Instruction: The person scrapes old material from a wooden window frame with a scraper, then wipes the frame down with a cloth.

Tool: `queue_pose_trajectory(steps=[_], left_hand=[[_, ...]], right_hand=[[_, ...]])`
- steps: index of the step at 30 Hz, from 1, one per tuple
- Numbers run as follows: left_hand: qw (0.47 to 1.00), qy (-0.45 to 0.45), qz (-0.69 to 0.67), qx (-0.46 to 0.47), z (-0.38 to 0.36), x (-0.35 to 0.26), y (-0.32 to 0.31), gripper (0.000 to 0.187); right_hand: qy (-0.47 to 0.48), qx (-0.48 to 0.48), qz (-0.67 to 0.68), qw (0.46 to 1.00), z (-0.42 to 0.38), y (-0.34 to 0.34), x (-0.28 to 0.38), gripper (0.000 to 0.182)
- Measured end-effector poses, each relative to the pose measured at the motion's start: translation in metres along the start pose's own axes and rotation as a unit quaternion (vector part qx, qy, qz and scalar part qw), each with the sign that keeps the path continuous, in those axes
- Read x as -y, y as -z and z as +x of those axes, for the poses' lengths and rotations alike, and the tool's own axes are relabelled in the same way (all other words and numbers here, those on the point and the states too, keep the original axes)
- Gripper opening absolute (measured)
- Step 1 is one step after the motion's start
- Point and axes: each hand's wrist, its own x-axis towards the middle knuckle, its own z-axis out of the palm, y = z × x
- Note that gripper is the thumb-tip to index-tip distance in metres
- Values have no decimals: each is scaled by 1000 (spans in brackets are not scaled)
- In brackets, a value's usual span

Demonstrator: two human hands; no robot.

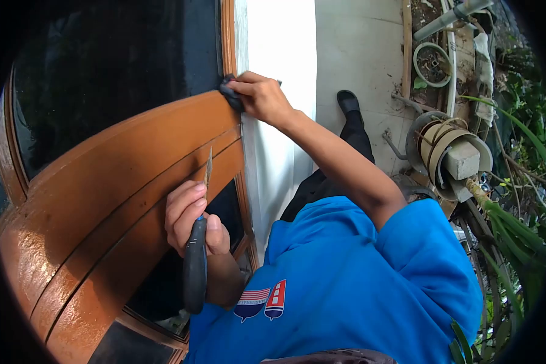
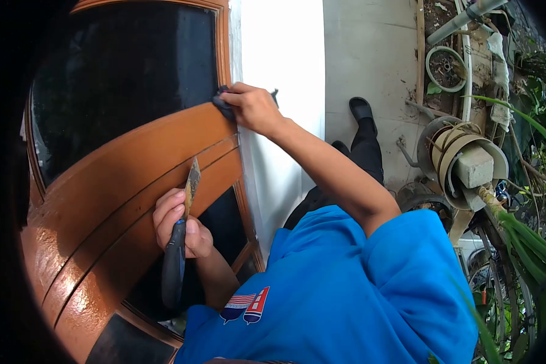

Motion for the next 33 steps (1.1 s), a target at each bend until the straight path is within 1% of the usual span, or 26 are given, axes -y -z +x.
queue_pose_trajectory(steps=[1,3,4,5,6,7,8,9,10,11,12,13,14,16,17,18,19,20,21,23,25,27,29,31,32,33], left_hand=[[1000,3,3,-3,1,1,1,25],[1000,21,13,-14,3,-6,2,24],[999,35,20,-19,6,-16,2,24],[998,42,31,-32,8,-20,3,23],[999,25,15,-25,5,-18,8,23],[999,41,3,-26,4,-25,10,25],[999,37,0,-14,3,-30,14,25],[1000,28,-5,-6,4,-34,16,26],[999,40,-12,6,7,-40,19,25],[1000,28,-10,4,8,-42,21,24],[1000,15,-9,4,8,-43,22,24],[1000,3,-6,3,9,-43,23,24],[1000,10,-9,-6,8,-47,24,24],[999,18,-15,-32,11,-49,21,23],[999,9,-14,-30,11,-48,21,23],[1000,-1,-12,-29,10,-46,22,23],[999,-13,-8,-31,9,-42,21,22],[999,-20,-14,-40,7,-40,19,22],[999,-22,-18,-46,4,-39,17,22],[999,-16,-19,-21,4,-42,15,23],[999,-16,-28,-21,2,-45,16,21],[998,-18,-40,-36,1,-48,19,22],[998,-19,-35,-41,0,-51,25,23],[998,-21,-33,-52,-2,-54,30,23],[999,-9,-18,-38,-4,-58,33,21],[999,-6,-15,-41,-7,-59,33,21]], right_hand=[[-2,-6,-2,1000,-2,-4,-7,27],[-5,-13,2,1000,6,-6,11,28],[-1,-3,30,1000,9,-5,20,27],[40,-14,70,997,22,-5,45,27],[82,-23,108,990,38,-3,70,26],[158,-53,152,974,58,-5,97,26],[195,-50,198,959,78,-4,127,26],[234,-68,208,947,98,-12,151,25],[280,-90,235,927,119,-21,176,26],[322,-65,266,906,135,-23,197,31],[329,-51,260,906,143,-21,210,32],[336,-37,254,906,147,-18,218,34],[335,-58,240,909,141,-18,210,33],[340,-97,211,911,117,-23,165,32],[285,-70,197,935,93,-17,134,33],[239,-54,148,958,70,-13,100,35],[169,-53,100,979,42,-16,64,37],[133,-60,71,987,21,-17,36,37],[45,-35,54,997,10,-11,32,36],[-7,-13,84,996,23,-4,49,33],[83,-88,174,977,62,3,117,31],[275,-89,185,939,99,-2,173,30],[365,-145,216,894,135,-14,218,33],[428,-141,159,879,172,-10,215,36],[456,-154,119,869,186,-8,206,38],[423,-165,95,886,192,-6,200,34]])
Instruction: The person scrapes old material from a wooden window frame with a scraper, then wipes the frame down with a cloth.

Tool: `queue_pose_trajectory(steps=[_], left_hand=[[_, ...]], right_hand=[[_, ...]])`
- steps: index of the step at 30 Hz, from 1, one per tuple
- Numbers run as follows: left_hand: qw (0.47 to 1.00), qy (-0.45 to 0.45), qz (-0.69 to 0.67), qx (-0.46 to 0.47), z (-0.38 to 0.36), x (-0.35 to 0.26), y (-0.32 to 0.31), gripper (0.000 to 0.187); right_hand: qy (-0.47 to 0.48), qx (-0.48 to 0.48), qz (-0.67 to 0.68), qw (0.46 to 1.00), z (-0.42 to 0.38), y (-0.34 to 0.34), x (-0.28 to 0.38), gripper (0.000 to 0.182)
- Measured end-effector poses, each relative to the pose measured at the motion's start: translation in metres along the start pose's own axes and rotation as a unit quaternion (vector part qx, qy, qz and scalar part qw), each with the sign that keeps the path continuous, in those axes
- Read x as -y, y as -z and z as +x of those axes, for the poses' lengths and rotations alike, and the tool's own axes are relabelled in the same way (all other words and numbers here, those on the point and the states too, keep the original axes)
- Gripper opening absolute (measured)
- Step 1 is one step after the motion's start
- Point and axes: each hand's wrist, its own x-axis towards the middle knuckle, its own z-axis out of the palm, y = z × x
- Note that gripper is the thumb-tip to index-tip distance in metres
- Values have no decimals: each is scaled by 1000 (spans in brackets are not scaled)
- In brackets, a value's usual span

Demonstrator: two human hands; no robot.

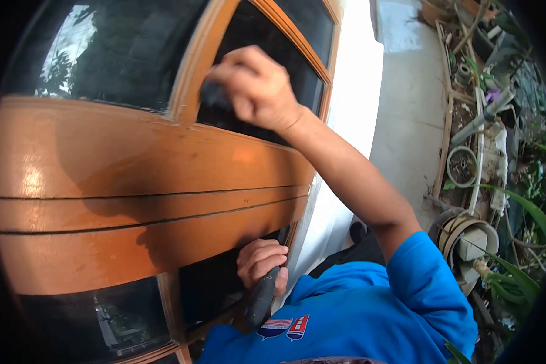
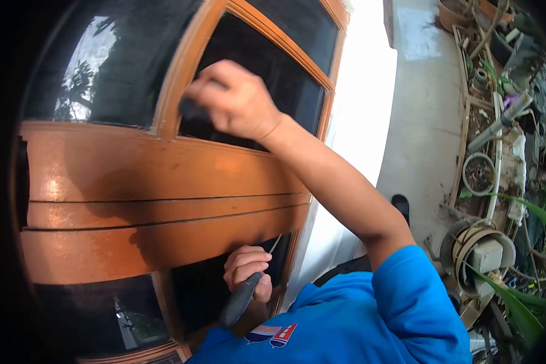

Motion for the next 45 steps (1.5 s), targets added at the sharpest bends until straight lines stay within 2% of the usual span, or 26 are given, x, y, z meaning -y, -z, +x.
queue_pose_trajectory(steps=[1,2,4,6,10,13,14,16,17,19,21,22,23,24,26,27,28,30,32,34,35,40,42,43,44,45], left_hand=[[1000,5,1,-2,-4,-1,-1,21],[1000,11,1,-2,-7,-1,-3,21],[1000,8,-1,-3,-8,-6,-3,21],[1000,2,-13,-13,-8,-7,-4,21],[999,22,-30,-18,-16,-7,-3,23],[998,31,-39,-31,-16,-10,-2,23],[998,26,-39,-35,-14,-9,-3,23],[998,23,-37,-41,-15,-10,-3,23],[998,30,-39,-44,-15,-12,-3,23],[997,37,-40,-49,-14,-12,-1,24],[998,32,-45,-42,-16,-8,-1,25],[998,29,-47,-39,-15,-6,-2,26],[998,28,-46,-32,-12,-5,-2,26],[998,30,-42,-25,-10,-6,-2,26],[999,27,-38,-27,-7,-8,-1,26],[998,25,-37,-32,-5,-11,0,26],[998,22,-35,-38,-3,-13,2,26],[999,25,-25,-41,-9,-16,3,25],[998,15,-29,-50,-11,-13,4,25],[997,0,-37,-64,-15,-10,3,22],[997,-16,-35,-73,-14,-6,2,20],[996,-22,-29,-87,-22,-8,6,21],[996,-16,-34,-82,-24,-10,9,22],[996,-18,-37,-82,-26,-10,12,22],[995,-20,-40,-84,-28,-9,12,22],[995,-20,-44,-87,-29,-9,11,22]], right_hand=[[33,-63,-35,997,5,0,-22,27],[-129,-116,-62,983,4,0,-32,17],[-350,-172,-90,916,11,4,-66,13],[-227,-198,-114,947,33,5,-50,13],[9,-4,12,1000,28,-6,47,16],[-9,29,69,997,24,0,47,17],[34,11,11,999,38,3,23,17],[-53,12,-133,990,70,10,-22,13],[-49,-20,-142,989,81,7,-51,10],[-41,6,-157,987,90,7,-65,9],[-48,51,-152,986,84,9,-23,7],[-31,84,-99,991,70,5,1,9],[33,100,-41,994,58,4,29,13],[-22,116,24,993,45,4,65,15],[-34,100,39,994,38,8,61,16],[-2,84,-16,996,45,12,39,20],[-85,61,-56,993,51,11,25,18],[-162,23,-42,986,68,4,14,15],[-177,71,-58,980,58,4,49,10],[-120,84,30,989,31,-1,89,13],[-109,52,46,992,27,-7,100,20],[-73,47,24,996,13,-14,96,33],[25,124,-7,992,-53,-1,94,39],[39,161,-8,986,-88,13,94,41],[55,198,-7,979,-95,21,97,42],[69,188,-13,980,-95,18,92,41]])
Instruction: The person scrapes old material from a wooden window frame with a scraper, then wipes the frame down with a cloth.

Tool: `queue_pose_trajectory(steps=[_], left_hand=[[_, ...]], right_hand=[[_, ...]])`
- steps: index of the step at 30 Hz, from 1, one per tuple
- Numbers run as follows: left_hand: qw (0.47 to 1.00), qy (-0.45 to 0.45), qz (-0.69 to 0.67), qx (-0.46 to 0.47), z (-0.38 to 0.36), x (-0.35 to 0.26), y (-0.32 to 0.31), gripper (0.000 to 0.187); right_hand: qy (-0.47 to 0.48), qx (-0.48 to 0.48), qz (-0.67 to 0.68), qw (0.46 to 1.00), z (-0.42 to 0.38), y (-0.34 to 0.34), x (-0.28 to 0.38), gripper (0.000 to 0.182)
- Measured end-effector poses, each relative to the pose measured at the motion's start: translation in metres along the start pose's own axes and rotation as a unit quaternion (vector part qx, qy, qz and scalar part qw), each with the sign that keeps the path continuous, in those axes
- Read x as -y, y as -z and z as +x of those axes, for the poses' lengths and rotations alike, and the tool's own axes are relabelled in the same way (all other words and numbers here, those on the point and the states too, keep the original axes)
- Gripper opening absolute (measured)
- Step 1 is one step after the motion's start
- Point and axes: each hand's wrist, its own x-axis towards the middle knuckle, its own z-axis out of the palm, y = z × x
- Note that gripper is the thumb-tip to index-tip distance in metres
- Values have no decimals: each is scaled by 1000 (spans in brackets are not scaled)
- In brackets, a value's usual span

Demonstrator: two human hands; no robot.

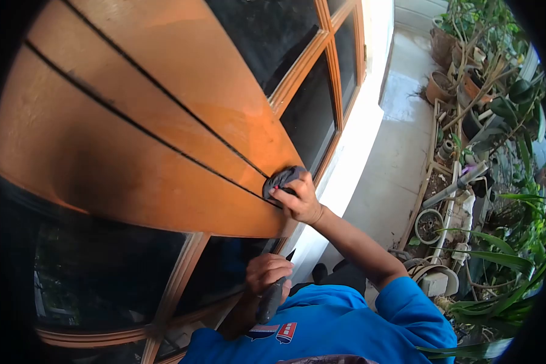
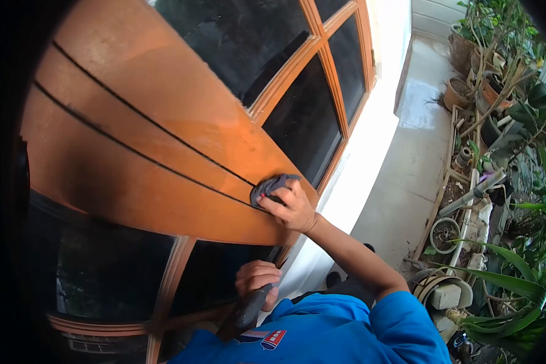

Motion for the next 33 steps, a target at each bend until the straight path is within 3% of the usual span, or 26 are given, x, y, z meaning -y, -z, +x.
queue_pose_trajectory(steps=[2,5,7,10,11,15,17,19,21,25,26,28,30,33], left_hand=[[1000,4,0,-8,-7,-5,3,22],[1000,10,9,5,-9,-9,9,22],[1000,13,16,18,-5,-6,10,23],[999,8,31,20,3,-11,14,25],[999,8,30,19,3,-14,15,25],[1000,4,13,11,-8,-14,17,24],[1000,-1,-1,16,-8,-10,18,24],[1000,3,-4,26,-13,-14,22,24],[1000,-2,-1,30,-13,-14,25,23],[999,-25,24,13,-9,-25,32,23],[999,-30,43,10,-6,-29,34,22],[997,-22,66,16,3,-35,39,27],[997,-40,64,-23,2,-36,45,26],[993,-69,74,-67,6,-42,56,25]], right_hand=[[19,-17,-14,1000,19,-1,-10,39],[176,-100,-10,979,171,-4,-21,35],[210,-153,-22,965,261,-8,-23,34],[210,-85,31,973,300,4,-24,40],[229,-144,5,963,283,-9,-28,31],[140,57,37,988,78,-11,-11,26],[58,62,22,996,-49,-14,-3,33],[-21,101,47,994,-98,-11,2,45],[18,43,48,998,-54,-18,4,44],[234,-104,26,966,188,-30,38,34],[216,-128,51,967,244,-30,58,35],[272,-176,79,943,326,-32,58,36],[302,-185,108,929,340,-41,57,36],[265,-119,138,947,254,-36,60,37]])
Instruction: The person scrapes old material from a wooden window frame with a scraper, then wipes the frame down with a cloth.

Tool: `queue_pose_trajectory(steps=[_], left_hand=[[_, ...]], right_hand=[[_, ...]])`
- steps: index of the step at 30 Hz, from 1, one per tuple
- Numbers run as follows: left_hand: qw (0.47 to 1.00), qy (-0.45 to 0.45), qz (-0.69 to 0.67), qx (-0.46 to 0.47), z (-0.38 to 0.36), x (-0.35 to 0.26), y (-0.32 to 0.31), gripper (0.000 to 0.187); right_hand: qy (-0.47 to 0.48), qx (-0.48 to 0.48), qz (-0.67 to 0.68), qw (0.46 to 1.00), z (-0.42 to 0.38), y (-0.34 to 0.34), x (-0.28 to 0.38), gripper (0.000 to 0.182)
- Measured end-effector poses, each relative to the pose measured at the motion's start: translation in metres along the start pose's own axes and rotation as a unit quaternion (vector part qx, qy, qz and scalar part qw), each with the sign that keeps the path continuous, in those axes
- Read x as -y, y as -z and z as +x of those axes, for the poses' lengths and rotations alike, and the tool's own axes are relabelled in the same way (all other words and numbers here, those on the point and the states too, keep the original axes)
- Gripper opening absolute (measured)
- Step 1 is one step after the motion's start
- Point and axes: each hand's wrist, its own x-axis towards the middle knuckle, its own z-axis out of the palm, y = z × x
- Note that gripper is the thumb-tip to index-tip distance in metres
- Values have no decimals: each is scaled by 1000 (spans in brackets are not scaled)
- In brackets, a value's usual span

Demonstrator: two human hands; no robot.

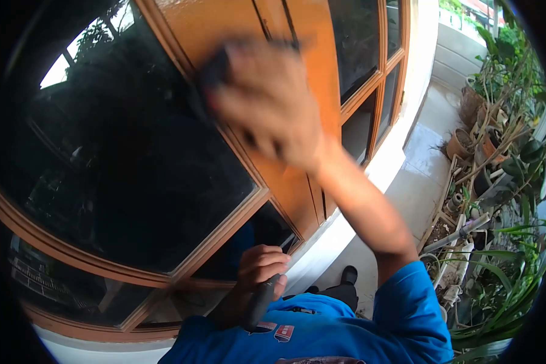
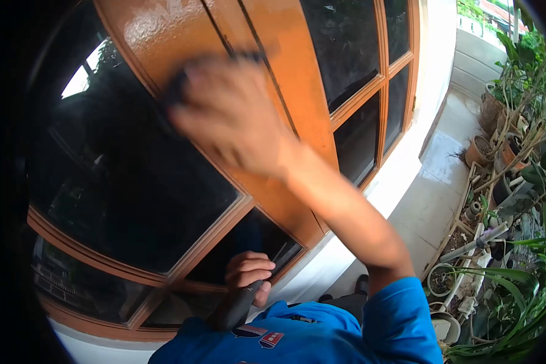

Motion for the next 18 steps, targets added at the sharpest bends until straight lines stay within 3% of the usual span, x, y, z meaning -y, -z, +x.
queue_pose_trajectory(steps=[2,4,6,10,11,13,15,17,18], left_hand=[[999,-18,29,-11,6,-3,7,24],[998,-41,55,7,11,-6,15,22],[995,-59,57,50,10,-12,24,21],[996,-11,27,86,2,-27,30,21],[996,-9,29,81,2,-32,31,18],[996,12,22,82,4,-46,37,19],[997,17,27,74,-1,-57,44,18],[996,16,27,82,-5,-66,56,16],[996,10,25,84,-6,-66,61,15]], right_hand=[[-45,101,-5,994,-103,23,57,38],[-197,159,-14,967,-200,49,128,36],[-229,215,-50,948,-273,68,172,41],[-230,189,-66,952,-278,66,161,41],[-244,177,-47,952,-242,63,140,37],[-255,83,-169,948,-181,42,107,38],[-303,26,-174,936,-128,19,108,41],[-272,87,-130,950,-126,9,140,35],[-204,134,-78,967,-131,5,160,29]])
